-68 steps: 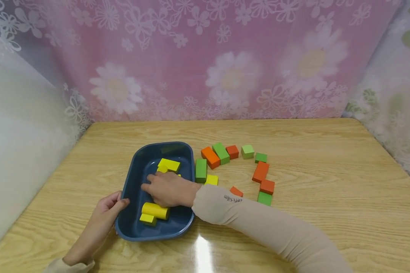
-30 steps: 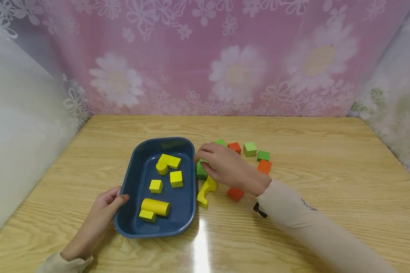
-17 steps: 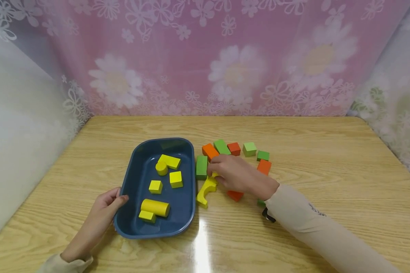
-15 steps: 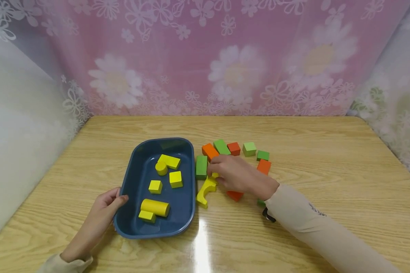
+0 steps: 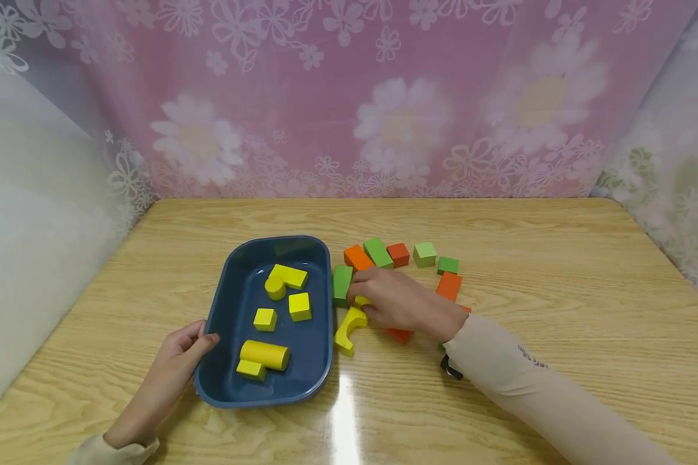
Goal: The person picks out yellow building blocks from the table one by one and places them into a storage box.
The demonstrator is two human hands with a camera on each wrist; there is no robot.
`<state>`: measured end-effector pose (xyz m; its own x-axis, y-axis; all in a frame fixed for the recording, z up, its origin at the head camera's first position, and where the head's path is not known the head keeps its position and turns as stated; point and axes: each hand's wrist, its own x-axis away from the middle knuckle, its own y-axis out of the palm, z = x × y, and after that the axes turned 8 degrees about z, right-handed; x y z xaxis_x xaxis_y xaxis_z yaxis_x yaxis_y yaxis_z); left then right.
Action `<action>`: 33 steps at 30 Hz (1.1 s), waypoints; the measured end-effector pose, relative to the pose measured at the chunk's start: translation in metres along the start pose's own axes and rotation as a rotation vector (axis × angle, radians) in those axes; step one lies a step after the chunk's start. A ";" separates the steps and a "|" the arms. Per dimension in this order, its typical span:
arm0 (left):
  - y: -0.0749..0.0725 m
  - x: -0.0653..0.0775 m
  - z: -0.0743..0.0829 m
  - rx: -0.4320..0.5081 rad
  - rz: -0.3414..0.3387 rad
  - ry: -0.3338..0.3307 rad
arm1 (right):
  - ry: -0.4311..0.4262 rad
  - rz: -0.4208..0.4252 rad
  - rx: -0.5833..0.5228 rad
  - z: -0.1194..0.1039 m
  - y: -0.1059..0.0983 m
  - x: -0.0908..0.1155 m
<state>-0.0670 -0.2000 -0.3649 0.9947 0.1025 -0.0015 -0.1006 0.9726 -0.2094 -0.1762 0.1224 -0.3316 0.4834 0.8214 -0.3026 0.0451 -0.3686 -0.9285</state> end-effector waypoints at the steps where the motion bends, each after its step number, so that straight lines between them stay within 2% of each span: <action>1: 0.000 0.000 0.000 0.001 -0.001 -0.001 | 0.003 -0.004 0.000 0.000 0.000 0.000; 10: -0.001 0.000 -0.001 -0.005 0.009 0.011 | 0.008 -0.061 0.024 -0.002 0.001 0.000; 18: -0.001 0.000 0.000 -0.003 -0.013 0.057 | 0.027 -0.074 0.018 -0.002 0.002 0.001; 26: 0.000 -0.001 0.000 0.011 -0.016 0.039 | -0.003 -0.046 0.002 -0.002 0.003 0.002; 33: 0.000 0.000 -0.001 0.018 0.002 -0.002 | 0.016 -0.053 -0.008 -0.002 0.004 0.002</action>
<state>-0.0673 -0.2001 -0.3662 0.9945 0.1046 -0.0003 -0.1027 0.9761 -0.1917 -0.1732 0.1211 -0.3357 0.4940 0.8330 -0.2491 0.0781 -0.3278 -0.9415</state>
